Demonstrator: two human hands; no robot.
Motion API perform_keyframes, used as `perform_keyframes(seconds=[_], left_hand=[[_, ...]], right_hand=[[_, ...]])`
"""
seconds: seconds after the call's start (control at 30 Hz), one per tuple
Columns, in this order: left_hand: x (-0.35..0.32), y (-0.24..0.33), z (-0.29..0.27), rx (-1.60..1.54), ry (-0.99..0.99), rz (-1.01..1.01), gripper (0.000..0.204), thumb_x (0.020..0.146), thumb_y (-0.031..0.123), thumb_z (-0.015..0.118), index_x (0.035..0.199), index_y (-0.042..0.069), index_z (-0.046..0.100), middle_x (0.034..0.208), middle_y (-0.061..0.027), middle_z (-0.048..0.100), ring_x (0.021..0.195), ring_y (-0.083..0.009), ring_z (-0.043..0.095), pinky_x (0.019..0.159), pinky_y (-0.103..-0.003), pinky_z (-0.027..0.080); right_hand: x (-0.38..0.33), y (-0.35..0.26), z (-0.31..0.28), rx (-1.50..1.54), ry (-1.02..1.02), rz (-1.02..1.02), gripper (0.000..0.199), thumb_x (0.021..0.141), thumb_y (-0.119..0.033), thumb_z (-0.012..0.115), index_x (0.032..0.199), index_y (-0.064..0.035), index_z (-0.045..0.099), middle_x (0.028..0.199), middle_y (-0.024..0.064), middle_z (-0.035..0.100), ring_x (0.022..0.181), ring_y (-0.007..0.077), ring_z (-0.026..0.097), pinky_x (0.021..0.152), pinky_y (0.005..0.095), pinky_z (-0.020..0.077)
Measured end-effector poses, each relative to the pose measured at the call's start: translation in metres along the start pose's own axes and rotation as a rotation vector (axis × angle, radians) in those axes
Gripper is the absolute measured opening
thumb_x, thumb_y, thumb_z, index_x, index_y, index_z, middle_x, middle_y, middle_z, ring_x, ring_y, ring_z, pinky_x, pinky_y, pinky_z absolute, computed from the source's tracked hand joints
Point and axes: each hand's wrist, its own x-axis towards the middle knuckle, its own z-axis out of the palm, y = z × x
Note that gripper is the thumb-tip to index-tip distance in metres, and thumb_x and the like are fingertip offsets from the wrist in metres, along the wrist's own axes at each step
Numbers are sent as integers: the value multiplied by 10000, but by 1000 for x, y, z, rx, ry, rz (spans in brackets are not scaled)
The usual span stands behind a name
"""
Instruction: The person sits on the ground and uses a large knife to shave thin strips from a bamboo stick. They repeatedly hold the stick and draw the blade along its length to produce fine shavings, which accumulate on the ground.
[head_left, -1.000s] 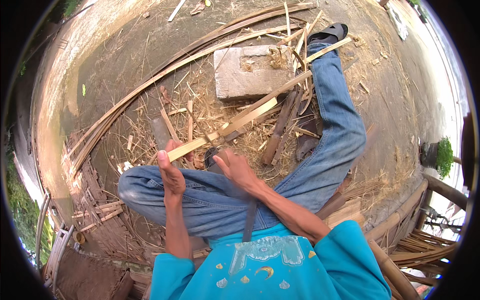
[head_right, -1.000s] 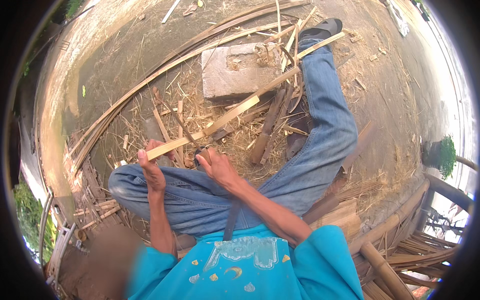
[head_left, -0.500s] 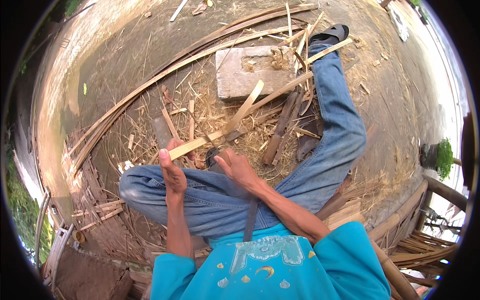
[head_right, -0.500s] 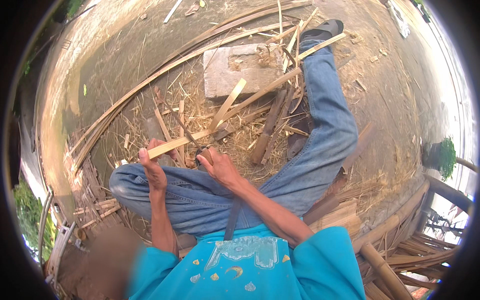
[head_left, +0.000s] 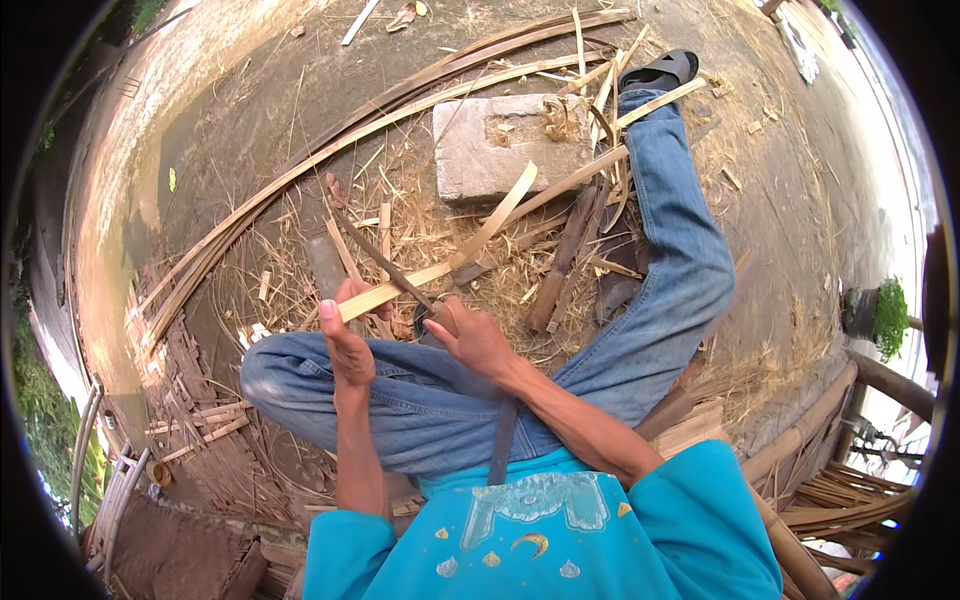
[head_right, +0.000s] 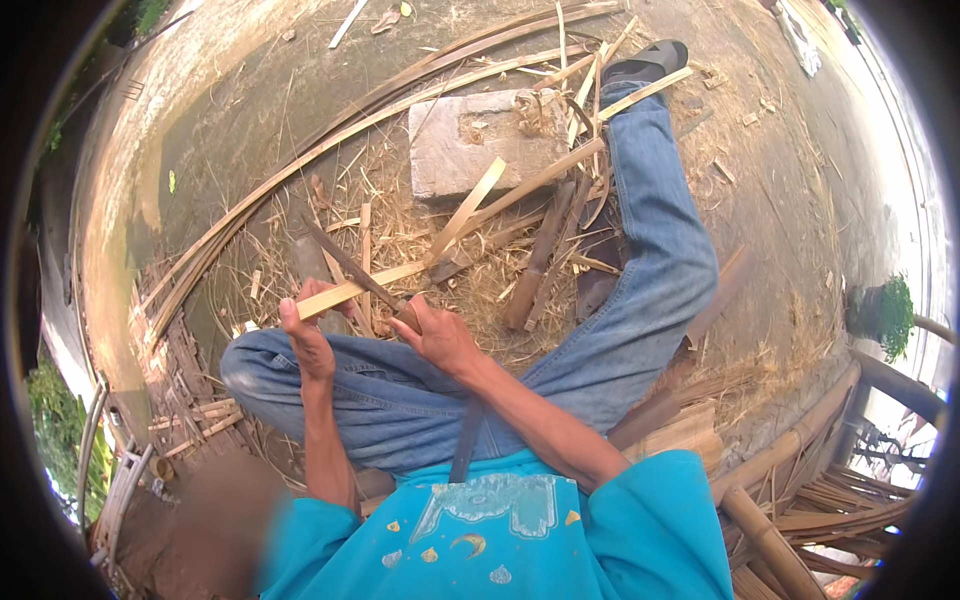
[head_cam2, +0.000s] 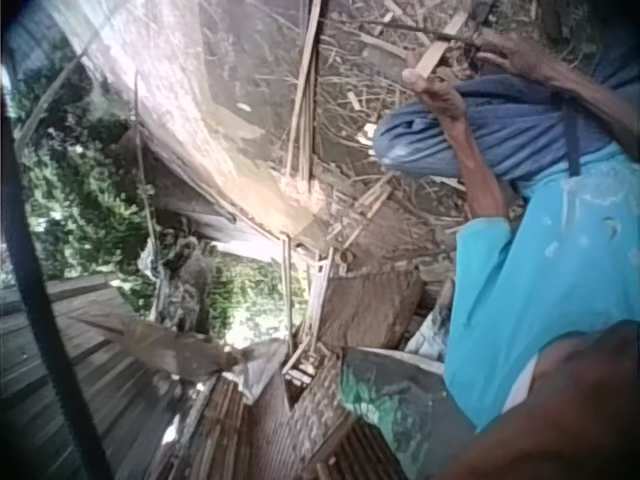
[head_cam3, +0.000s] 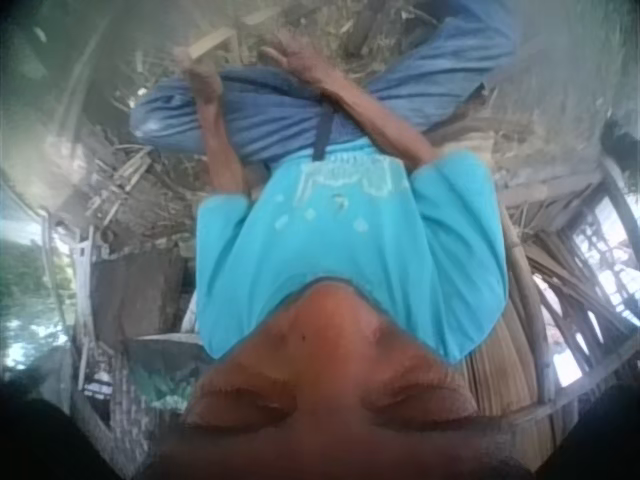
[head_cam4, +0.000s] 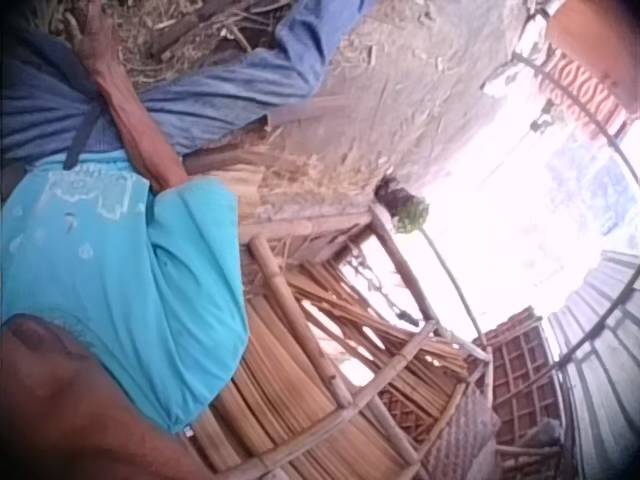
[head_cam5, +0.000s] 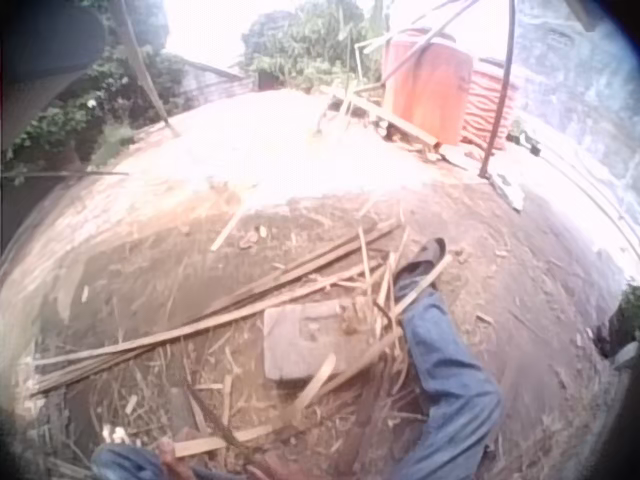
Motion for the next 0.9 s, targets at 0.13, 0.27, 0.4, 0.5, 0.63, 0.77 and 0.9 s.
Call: perform_keyframes(seconds=[0.13, 0.27, 0.4, 0.5, 0.63, 0.77, 0.9], left_hand=[[1, -1, 6, -3, 0, -34, 871, 1000, 687, 57, 863, -2, 571, 748, -100, 628, 737, -211, 573, 757, -348, 406], [6, -3, 2, 8, -17, -9, 868, 995, 698, 61, 853, 4, 562, 750, -102, 634, 732, -213, 573, 756, -347, 414], [0, -2, -2, 11, -7, -24, 853, 994, 700, 64, 836, 13, 544, 747, -103, 632, 729, -217, 573, 758, -351, 429], [6, -3, 2, 21, -1, -45, 870, 993, 710, 57, 837, 11, 552, 739, -102, 630, 726, -220, 574, 758, -355, 422], [7, -9, -5, -61, 31, -70, 806, 1026, 678, 139, 847, 19, 568, 776, -125, 670, 732, -229, 636, 776, -361, 499], [19, -3, -35, -125, 161, -167, 641, 1088, 566, 370, 968, 5, 655, 886, -180, 746, 760, -212, 731, 742, -339, 606], [32, 1, -70, 102, 208, -235, 482, 1108, 402, 496, 1077, -31, 706, 850, -127, 748, 765, -188, 756, 682, -281, 595]], right_hand=[[5, 87, 12, -83, 22, 347, 551, 1042, -497, 549, 1000, 50, 609, 796, 290, 690, 779, 483, 695, 694, 568, 518], [14, 79, 12, 33, -9, 289, 533, 1044, -481, 552, 1025, 48, 620, 794, 286, 688, 778, 481, 696, 706, 565, 523], [1, 31, 5, -7, 14, 102, 506, 1043, -467, 561, 967, 28, 628, 813, 288, 680, 780, 465, 687, 703, 552, 512], [-3, 88, 19, -52, 104, 239, 493, 1044, -450, 567, 894, 19, 597, 835, 295, 665, 794, 458, 669, 718, 542, 496], [5, 87, 8, 102, -11, 340, 486, 1052, -428, 548, 885, 28, 578, 849, 301, 646, 829, 476, 646, 757, 544, 476], [7, 92, -5, 75, 9, 328, 486, 1053, -424, 526, 929, 41, 600, 884, 302, 639, 862, 492, 634, 777, 548, 465], [6, 92, -12, 51, 37, 350, 483, 1041, -437, 540, 984, 37, 617, 935, 303, 655, 913, 491, 638, 814, 549, 473]])
